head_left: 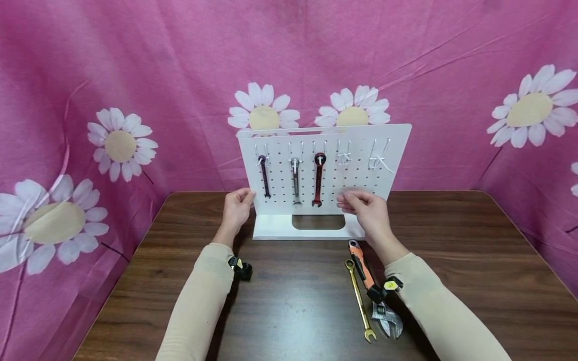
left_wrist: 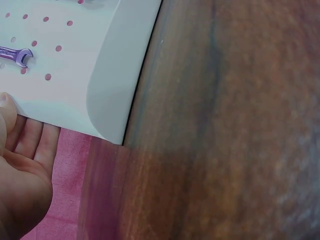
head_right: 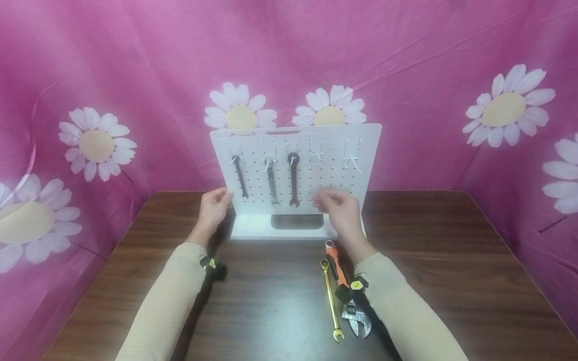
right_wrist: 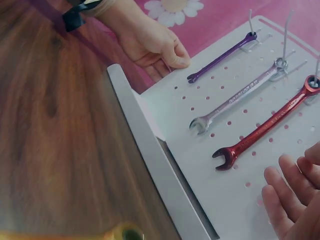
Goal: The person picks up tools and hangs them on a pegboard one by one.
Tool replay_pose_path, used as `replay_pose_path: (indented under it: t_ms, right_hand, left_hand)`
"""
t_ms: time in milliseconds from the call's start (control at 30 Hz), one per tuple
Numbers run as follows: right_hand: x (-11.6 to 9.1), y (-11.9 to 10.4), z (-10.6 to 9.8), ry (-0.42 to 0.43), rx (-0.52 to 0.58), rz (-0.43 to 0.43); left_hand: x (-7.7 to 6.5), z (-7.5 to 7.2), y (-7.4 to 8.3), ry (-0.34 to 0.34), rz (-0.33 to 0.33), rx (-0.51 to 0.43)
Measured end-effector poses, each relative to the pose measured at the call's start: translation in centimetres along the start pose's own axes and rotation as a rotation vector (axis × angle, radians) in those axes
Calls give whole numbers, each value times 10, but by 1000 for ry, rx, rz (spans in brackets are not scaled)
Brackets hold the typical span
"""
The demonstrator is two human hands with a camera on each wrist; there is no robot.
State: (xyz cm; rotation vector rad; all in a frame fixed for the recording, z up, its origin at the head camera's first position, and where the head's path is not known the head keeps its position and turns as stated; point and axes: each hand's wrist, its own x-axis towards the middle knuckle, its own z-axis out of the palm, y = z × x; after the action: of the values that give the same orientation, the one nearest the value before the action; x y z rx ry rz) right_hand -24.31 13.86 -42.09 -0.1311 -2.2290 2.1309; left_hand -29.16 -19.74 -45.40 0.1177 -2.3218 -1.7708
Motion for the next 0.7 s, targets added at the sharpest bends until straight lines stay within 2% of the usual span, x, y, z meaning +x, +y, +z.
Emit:
replay_pose_path:
  t_ms: [233, 400, 700]
  right_hand:
    - [-21, -2, -21, -35, -121, -2]
    - [-31, -4, -31, -71, -154, -1]
    - [-54, -3, -41, -108, -228, -89]
  left_hand:
    - [-1, 1, 1, 6, -12, 5]
    - [-1, 0, 1, 0, -19, 8]
    - [-2, -1, 2, -4, -23, -2]
